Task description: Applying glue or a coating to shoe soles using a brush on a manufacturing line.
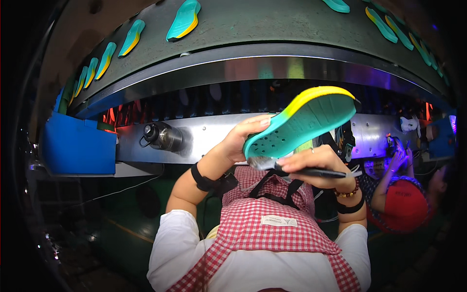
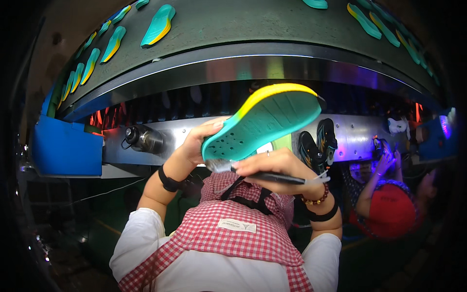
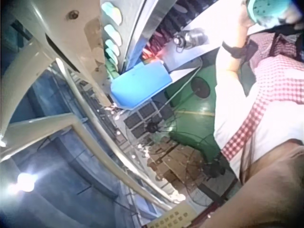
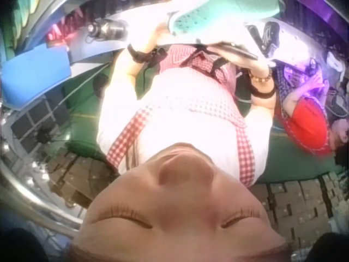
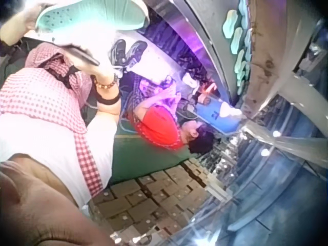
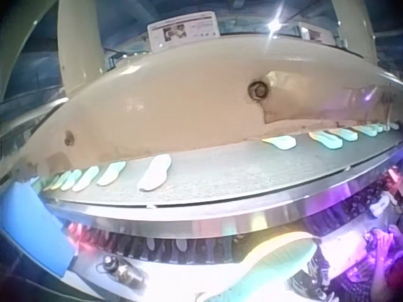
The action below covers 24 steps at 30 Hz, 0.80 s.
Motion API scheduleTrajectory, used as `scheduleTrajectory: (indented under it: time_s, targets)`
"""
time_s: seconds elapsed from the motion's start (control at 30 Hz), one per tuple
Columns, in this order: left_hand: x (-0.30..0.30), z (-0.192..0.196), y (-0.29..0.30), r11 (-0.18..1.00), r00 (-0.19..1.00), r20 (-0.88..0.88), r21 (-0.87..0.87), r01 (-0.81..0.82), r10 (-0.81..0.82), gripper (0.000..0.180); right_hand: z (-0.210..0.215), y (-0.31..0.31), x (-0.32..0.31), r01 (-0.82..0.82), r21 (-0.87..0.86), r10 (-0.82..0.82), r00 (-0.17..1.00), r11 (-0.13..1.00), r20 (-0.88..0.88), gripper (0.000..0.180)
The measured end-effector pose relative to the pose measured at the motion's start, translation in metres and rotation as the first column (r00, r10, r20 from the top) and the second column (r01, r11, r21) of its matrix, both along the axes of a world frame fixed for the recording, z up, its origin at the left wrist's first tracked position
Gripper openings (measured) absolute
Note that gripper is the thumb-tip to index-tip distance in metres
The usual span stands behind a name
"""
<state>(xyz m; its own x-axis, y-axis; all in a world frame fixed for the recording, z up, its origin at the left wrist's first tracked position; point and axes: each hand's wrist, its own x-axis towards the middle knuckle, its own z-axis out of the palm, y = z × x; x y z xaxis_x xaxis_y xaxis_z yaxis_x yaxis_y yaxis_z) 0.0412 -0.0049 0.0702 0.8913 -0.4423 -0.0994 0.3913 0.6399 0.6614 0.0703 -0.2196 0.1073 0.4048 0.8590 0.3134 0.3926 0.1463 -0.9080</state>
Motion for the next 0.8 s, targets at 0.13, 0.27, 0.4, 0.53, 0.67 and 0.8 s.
scheduleTrajectory:
  time_s: [0.13, 0.27, 0.4, 0.53, 0.67, 0.8]
  targets:
    - [0.0, 0.007, 0.01, 0.991, 0.978, -0.159, -0.01, 0.134, -0.133, 0.044, 0.022, -0.011, 0.006, -0.099, -0.028, 0.1, 0.994, 0.995, 0.036, 0.021]
    - [0.002, 0.023, 0.007, 0.936, 0.96, -0.158, 0.236, 0.263, -0.23, 0.05, 0.013, -0.017, 0.014, -0.106, -0.118, 0.116, 0.989, 0.987, 0.087, 0.022]
    - [-0.003, 0.011, 0.017, 0.934, 0.953, -0.221, 0.246, 0.259, -0.206, 0.054, 0.022, -0.026, 0.017, -0.128, -0.133, 0.141, 0.986, 0.983, 0.088, 0.023]
    - [-0.009, 0.019, 0.024, 0.943, 0.955, -0.219, 0.22, 0.249, -0.201, 0.066, 0.005, -0.029, 0.015, 0.001, -0.043, -0.002, 1.0, 0.999, -0.025, 0.021]
    - [-0.014, 0.023, 0.035, 0.943, 0.983, -0.145, 0.299, 0.149, -0.109, 0.065, 0.008, -0.038, 0.006, -0.046, -0.089, 0.051, 0.997, 0.995, 0.065, 0.023]
    - [-0.017, 0.034, 0.041, 0.984, 0.996, -0.066, 0.166, 0.065, -0.054, 0.065, 0.0, -0.032, 0.0, 0.334, -0.09, -0.337, 0.941, 0.938, -0.019, 0.022]
